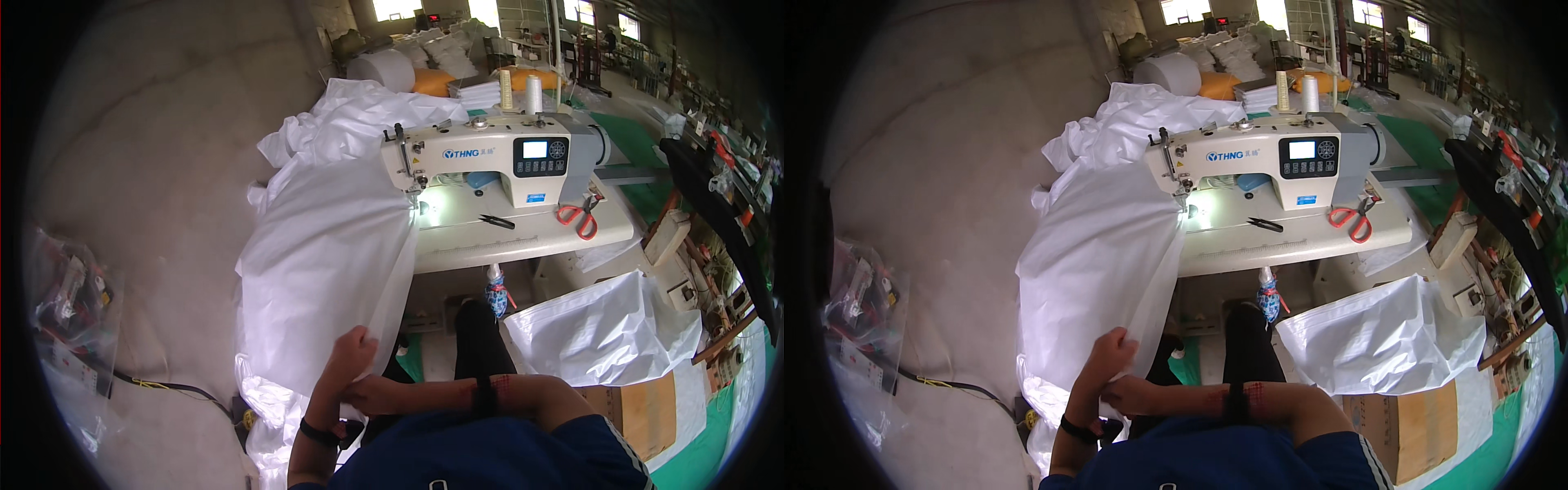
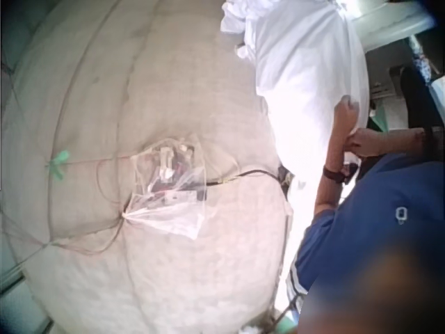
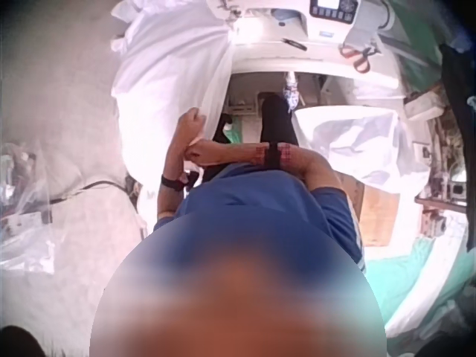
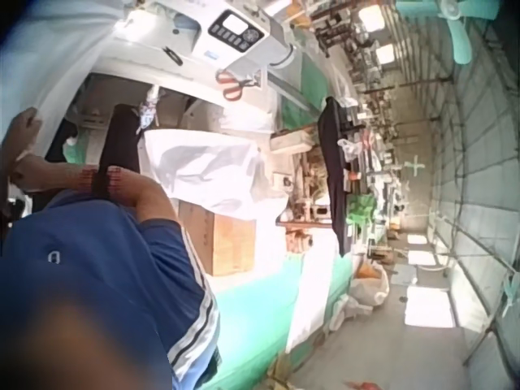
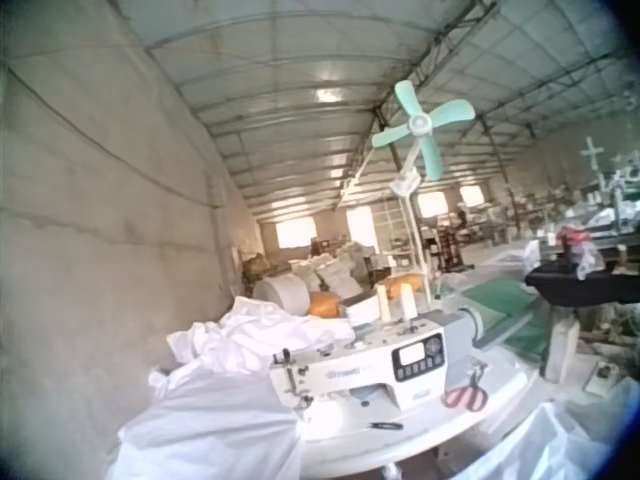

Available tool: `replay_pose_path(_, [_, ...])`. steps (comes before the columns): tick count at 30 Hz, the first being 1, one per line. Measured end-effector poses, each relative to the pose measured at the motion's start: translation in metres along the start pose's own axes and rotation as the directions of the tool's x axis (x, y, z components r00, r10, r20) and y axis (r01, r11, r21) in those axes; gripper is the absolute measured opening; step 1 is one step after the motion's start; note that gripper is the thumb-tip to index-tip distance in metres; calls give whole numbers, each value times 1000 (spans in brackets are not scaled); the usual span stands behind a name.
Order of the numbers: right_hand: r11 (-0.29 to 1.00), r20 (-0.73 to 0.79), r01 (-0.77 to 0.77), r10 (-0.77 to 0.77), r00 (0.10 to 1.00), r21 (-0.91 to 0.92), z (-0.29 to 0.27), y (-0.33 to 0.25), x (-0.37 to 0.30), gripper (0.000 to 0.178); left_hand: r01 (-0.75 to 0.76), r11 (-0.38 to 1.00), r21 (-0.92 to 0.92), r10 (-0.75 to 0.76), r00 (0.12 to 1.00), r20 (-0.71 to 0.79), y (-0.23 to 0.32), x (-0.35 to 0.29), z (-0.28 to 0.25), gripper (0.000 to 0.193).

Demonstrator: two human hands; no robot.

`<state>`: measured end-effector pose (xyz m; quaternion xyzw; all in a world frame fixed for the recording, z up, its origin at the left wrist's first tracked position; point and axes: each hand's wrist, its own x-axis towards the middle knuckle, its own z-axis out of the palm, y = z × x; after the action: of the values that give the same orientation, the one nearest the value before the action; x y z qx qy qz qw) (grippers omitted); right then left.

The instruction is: Sewing large white plastic sheets using an industrial sewing machine.

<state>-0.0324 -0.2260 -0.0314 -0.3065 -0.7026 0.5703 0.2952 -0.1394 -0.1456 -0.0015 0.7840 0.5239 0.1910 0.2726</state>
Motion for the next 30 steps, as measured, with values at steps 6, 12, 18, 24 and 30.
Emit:
replay_pose_path(6, [988,-311,-112,74,947,-107,-21,7,1,23,-88,986,145,129,943,-308,1,-21,-32,22])
replay_pose_path(12, [929,128,-291,268,955,226,32,21,78,31,-289,688,666,373,928,17,26,-27,-31,14])
replay_pose_path(18, [867,-99,-490,498,862,92,-10,63,25,39,-192,809,556,242,970,-17,11,-35,-24,21])
replay_pose_path(24, [857,-381,-309,471,796,413,-40,114,15,44,-266,813,518,270,960,70,-1,-33,0,33])
replay_pose_path(30, [972,-174,-131,166,971,195,-23,74,19,32,-233,900,369,222,972,72,-19,-26,-9,30])
